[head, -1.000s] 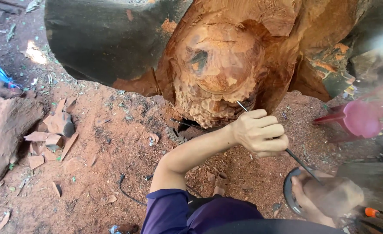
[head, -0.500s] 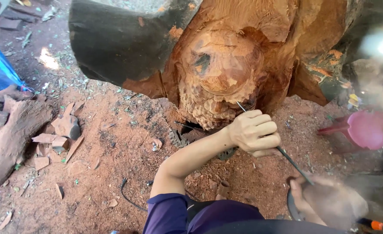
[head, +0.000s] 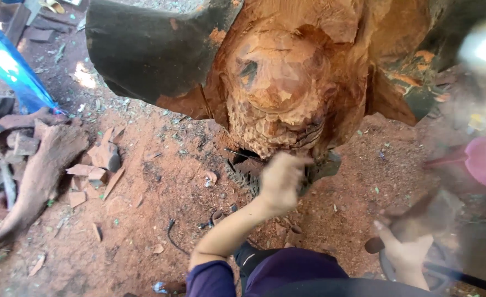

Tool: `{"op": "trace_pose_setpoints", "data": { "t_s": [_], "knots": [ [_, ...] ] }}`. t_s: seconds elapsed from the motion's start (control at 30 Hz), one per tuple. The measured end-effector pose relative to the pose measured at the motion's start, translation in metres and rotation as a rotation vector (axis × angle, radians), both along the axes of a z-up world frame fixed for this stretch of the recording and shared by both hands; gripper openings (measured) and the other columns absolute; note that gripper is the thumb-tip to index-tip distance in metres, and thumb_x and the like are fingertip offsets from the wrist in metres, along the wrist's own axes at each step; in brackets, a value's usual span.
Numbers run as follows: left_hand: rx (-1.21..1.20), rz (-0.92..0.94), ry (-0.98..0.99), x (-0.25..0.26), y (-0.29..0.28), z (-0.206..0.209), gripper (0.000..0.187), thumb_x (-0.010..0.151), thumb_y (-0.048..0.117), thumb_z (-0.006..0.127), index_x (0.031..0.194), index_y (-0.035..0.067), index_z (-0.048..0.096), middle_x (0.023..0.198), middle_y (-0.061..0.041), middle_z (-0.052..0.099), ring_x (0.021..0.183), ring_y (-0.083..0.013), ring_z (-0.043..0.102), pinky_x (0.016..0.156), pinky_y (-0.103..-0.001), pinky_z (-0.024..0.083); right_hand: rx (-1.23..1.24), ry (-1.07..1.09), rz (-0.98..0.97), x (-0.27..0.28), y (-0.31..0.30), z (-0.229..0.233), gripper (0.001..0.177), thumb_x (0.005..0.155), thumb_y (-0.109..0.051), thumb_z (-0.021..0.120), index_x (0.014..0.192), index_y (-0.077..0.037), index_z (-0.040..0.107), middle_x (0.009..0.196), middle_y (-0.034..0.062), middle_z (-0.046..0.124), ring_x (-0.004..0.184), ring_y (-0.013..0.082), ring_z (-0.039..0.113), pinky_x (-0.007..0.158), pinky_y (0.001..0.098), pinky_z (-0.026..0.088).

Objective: Carving intricate details into a large wooden stump using a chisel and a wooden mallet.

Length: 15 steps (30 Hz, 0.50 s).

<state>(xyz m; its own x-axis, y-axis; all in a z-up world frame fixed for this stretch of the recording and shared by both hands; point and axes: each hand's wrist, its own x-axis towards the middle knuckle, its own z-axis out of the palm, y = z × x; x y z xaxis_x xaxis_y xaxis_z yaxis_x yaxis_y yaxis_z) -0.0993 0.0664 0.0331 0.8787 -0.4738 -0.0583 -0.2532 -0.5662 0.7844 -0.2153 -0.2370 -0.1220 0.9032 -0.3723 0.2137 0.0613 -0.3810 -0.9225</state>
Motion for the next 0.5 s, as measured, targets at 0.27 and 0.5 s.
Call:
{"op": "trace_pose_setpoints", "data": {
  "t_s": [0.27,0.5],
  "knots": [
    [0.02,0.561,-1.204,0.06,0.018,-0.034,0.023,0.096,0.02,0.076,0.115,0.009,0.072,0.08,0.002,0.067,0.053,-0.0029,0.041,0.042,-0.02,0.021,0.149,0.071,0.157,0.02,0.016,0.006,0.034,0.076,-0.007,0.083,0.105,0.005,0.07,0.102,0.0181,0.074,0.087,0.025,0.075,0.088,0.0333,0.063],
    [-0.756,0.612,-0.938,0.022,0.079,-0.038,0.024,0.097,-0.008,0.054,0.105,0.01,0.068,0.089,0.001,0.07,0.053,-0.0011,0.042,0.043,-0.018,0.03,0.189,0.053,0.148,0.015,0.02,0.007,0.032,0.074,-0.006,0.085,0.102,0.002,0.071,0.098,0.0142,0.074,0.085,0.0211,0.073,0.087,0.0294,0.062]
  ]
}}
